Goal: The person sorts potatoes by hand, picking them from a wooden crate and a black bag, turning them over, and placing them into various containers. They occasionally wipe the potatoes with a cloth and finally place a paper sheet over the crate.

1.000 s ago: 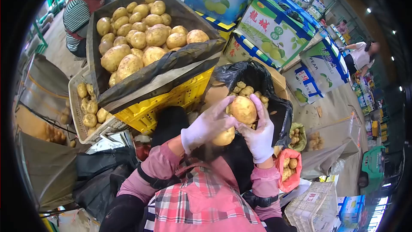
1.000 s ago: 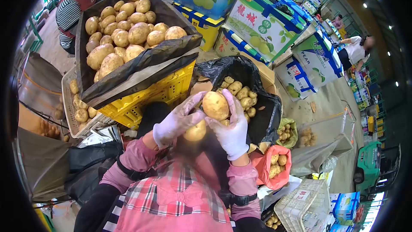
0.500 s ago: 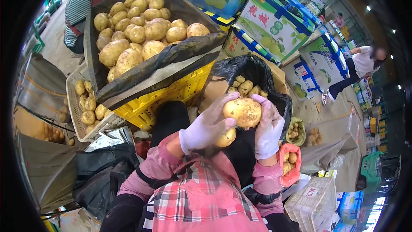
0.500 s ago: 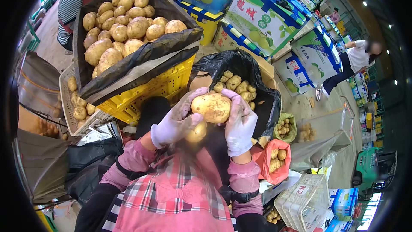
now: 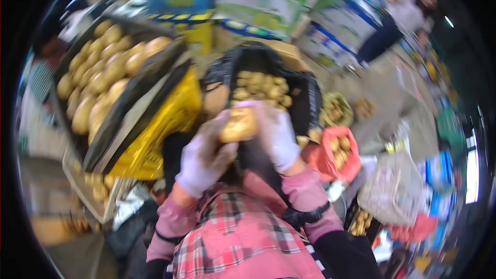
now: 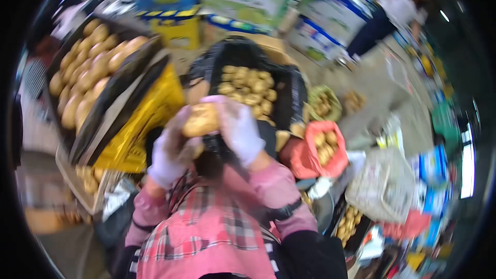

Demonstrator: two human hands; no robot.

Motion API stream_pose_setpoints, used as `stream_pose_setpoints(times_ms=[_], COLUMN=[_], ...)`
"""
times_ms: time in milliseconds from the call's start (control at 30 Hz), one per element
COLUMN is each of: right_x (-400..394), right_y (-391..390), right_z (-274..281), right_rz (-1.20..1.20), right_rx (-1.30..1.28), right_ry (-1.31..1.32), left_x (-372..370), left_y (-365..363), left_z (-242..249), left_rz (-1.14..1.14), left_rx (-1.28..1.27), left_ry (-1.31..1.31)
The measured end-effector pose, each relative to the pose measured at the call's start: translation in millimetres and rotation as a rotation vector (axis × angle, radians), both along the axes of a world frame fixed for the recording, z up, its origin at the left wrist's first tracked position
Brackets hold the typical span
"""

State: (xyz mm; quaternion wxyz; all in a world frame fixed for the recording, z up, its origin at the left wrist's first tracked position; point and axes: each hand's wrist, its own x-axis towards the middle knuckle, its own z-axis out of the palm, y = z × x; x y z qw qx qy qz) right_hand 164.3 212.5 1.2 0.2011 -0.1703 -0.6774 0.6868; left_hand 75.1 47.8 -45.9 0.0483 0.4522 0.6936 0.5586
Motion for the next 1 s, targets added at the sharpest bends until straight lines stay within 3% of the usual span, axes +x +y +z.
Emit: stream_pose_setpoints(times_ms=[33, 67, 100, 133, 167, 233, 267, 300, 367, 400, 467, 500, 533, 567, 633, 700, 767, 833, 867, 933, 1000], right_x=[5, 10, 18, 30, 39, 62, 84, 106, 155, 183, 244, 272, 281, 318, 331, 285, 213, 125, 91, 54, 29], right_y=[4, 4, 8, 17, 25, 51, 78, 105, 157, 200, 264, 300, 301, 341, 377, 372, 340, 224, 158, 75, 28], right_z=[-4, -11, -17, -22, -27, -40, -53, -67, -90, -131, -185, -226, -232, -292, -335, -287, -230, -108, -57, -29, -38], right_rz=[0.056, 0.082, 0.131, 0.014, -0.086, -0.334, -0.495, -0.656, -0.961, -1.152, -1.250, -1.183, -1.048, -0.895, -0.512, -0.700, -0.663, -0.411, -0.241, 0.127, 0.356], right_rx=[-0.026, -0.054, -0.087, -0.158, -0.226, -0.319, -0.301, -0.274, -0.091, 0.238, 0.629, 0.507, 0.514, 1.030, 0.868, 0.426, 0.643, 0.500, 0.171, 0.033, -0.115], right_ry=[-0.018, -0.037, -0.053, 0.002, 0.061, 0.205, 0.249, 0.285, 0.095, -0.031, -0.378, -0.236, -0.349, -0.830, -1.282, -1.070, -0.375, -0.223, -0.118, -0.019, -0.055], left_x=[-1, 4, 11, 18, 20, 13, 19, 8, -4, -4, -4, -2, 1, 3, 6, 7, 10, 16, 17, 18, 21], left_y=[4, 7, 13, 18, 25, 28, 25, 26, 27, 30, 24, 24, 24, 22, 22, 25, 29, 33, 36, 36, 34], left_z=[0, -2, -9, -15, -17, -16, -16, -31, -59, -64, -69, -65, -52, -48, -38, -28, -21, -15, -12, -9, -2], left_rz=[-0.001, -0.050, -0.125, -0.168, -0.168, -0.199, -0.182, -0.144, -0.179, -0.269, -0.394, -0.444, -0.393, -0.375, -0.347, -0.365, -0.365, -0.291, -0.265, -0.047, -0.141], left_rx=[-0.025, -0.004, 0.053, 0.131, 0.208, 0.092, 0.062, 0.128, 0.262, 0.303, 0.435, 0.476, 0.470, 0.487, 0.538, 0.584, 0.625, 0.620, 0.618, 0.241, 0.356], left_ry=[0.130, 0.085, -0.198, -0.485, -0.577, -0.948, -1.000, -1.397, -1.629, -1.667, -1.714, -1.739, -1.731, -1.687, -1.641, -1.574, -1.504, -1.346, -1.269, -0.779, -0.765])
